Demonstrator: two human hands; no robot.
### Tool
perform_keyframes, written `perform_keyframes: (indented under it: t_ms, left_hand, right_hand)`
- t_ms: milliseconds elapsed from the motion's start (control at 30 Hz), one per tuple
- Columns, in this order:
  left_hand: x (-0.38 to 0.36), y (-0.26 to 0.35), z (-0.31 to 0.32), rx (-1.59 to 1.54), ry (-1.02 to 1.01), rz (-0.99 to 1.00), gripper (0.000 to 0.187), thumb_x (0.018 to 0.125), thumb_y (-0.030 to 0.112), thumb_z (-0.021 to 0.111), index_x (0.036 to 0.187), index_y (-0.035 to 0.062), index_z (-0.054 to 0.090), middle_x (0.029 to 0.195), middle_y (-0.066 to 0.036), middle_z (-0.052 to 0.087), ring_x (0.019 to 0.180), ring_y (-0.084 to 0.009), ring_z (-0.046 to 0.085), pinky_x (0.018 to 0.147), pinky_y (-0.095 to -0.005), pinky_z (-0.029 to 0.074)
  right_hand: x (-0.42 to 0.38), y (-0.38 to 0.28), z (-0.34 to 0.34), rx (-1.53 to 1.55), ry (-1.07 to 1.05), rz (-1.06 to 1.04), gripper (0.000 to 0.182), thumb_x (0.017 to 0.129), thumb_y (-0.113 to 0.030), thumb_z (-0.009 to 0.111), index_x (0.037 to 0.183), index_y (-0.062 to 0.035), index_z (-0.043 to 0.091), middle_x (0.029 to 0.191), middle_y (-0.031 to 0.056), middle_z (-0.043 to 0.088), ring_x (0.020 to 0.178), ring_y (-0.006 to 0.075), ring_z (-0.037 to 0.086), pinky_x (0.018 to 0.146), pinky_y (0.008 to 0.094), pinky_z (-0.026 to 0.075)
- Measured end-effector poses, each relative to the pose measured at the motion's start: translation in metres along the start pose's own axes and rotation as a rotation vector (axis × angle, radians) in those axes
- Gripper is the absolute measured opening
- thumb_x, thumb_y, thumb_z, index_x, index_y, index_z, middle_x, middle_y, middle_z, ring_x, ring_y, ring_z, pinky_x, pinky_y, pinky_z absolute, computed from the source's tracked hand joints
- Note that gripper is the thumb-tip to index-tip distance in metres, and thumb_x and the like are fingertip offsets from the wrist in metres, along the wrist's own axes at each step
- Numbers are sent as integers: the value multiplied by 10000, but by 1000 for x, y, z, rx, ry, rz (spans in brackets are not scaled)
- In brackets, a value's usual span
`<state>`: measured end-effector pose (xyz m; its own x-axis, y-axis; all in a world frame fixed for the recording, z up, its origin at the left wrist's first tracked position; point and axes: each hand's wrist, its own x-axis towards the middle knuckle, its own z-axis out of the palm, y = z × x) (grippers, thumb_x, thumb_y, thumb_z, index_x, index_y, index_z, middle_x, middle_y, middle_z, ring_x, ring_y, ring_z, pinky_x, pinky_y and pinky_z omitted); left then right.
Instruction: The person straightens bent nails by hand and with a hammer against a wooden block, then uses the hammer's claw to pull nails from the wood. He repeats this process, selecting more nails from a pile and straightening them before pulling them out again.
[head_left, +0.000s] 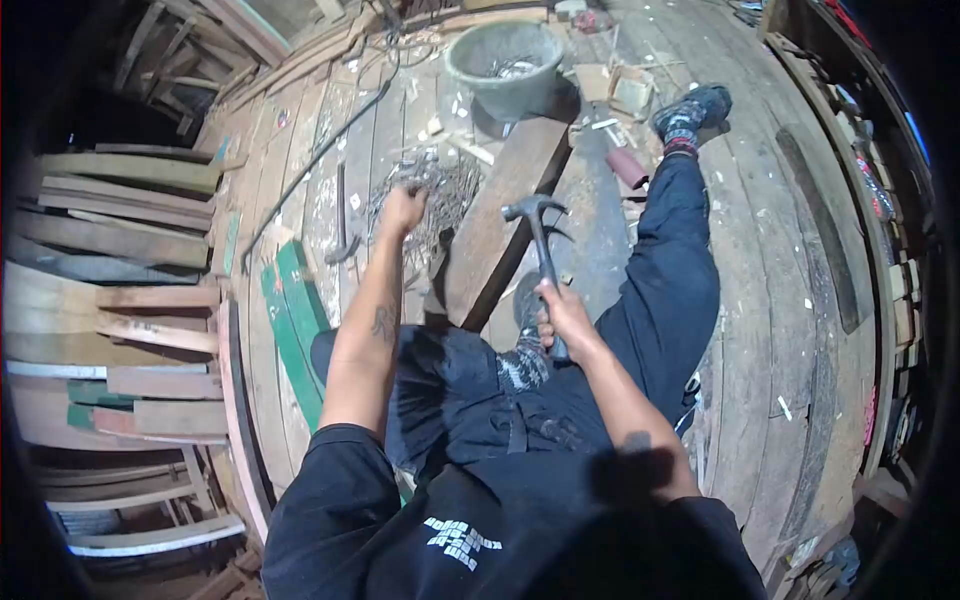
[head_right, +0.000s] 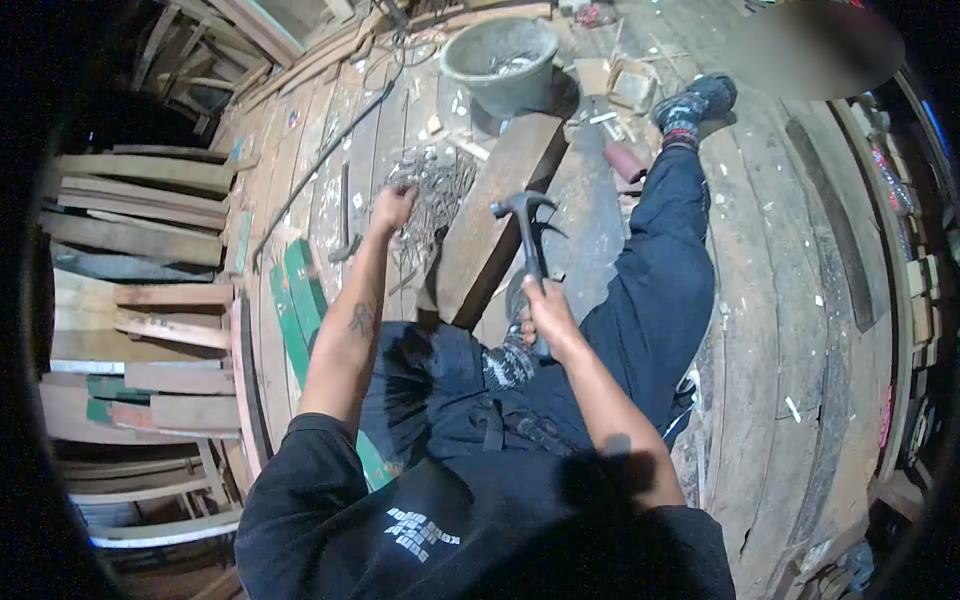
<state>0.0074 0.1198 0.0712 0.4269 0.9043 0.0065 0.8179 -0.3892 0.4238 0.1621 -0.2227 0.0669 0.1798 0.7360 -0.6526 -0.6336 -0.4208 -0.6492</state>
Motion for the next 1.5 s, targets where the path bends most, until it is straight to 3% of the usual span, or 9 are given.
perform_keyframes:
  t_ms: [67,167,233,467,533,667,900,1067,1500]
  left_hand:
    - [-28,-74,33,-35,-139,-93,360,920,292,655,1140,17,730,1070,-216,737,1026,-308,719,899,-387,538]
    - [-75,-125,41,60,-262,-149,374,914,295,654,1145,9,724,1078,-221,734,1025,-311,718,916,-380,537]
    - [-96,-137,42,32,-228,-213,351,834,313,653,1065,75,766,1040,-208,733,1013,-352,708,913,-422,541]
    - [-97,-141,56,31,-28,-351,277,837,221,639,1017,54,768,1054,-249,715,1028,-382,693,918,-443,540]
    - [-105,-151,59,33,-84,-355,260,853,172,624,1037,46,758,1077,-260,708,1046,-385,690,913,-452,545]
    - [-116,-150,57,37,-84,-635,277,859,162,664,1091,28,733,1081,-264,709,1076,-391,685,909,-455,553]
    - [-116,-160,64,77,-250,-584,291,817,215,697,1078,99,752,1130,-178,725,1094,-346,689,913,-414,557]
    - [-116,-155,75,283,-205,-457,246,848,167,649,1058,109,762,1141,-176,722,1066,-341,702,893,-462,562]
    - [-128,-127,66,485,-466,-312,333,870,209,586,1129,50,724,1132,-224,717,1096,-353,692,918,-452,556]
  right_hand:
    - [0,0,0,34,1,25,306,1046,-415,516,1044,-109,500,702,17,460,484,103,448,396,273,382]
    - [-6,-4,3,12,5,32,305,1046,-416,517,1055,-111,504,699,10,452,487,96,436,401,265,379]
    - [-7,-6,6,-5,16,36,308,1046,-420,518,1075,-114,508,699,9,448,489,90,429,405,260,377]
    - [-3,-2,8,-6,16,54,358,1047,-448,509,1151,-105,519,697,13,444,488,92,415,407,265,356]
    - [-2,-1,8,-42,30,54,374,1046,-452,509,1172,-101,521,696,16,443,486,90,411,407,263,355]
    - [1,1,9,-33,35,62,375,1049,-456,502,1178,-104,519,671,9,428,466,88,397,399,264,346]
    - [7,1,8,-46,16,36,379,1047,-458,508,1170,-100,514,638,-4,417,453,85,401,396,262,343]
    - [5,-1,10,-42,38,42,389,1039,-461,525,1172,-95,516,654,1,433,457,85,408,399,259,351]
    - [6,-1,9,-35,24,19,371,1039,-446,533,1168,-98,521,639,-11,410,457,89,400,405,265,349]
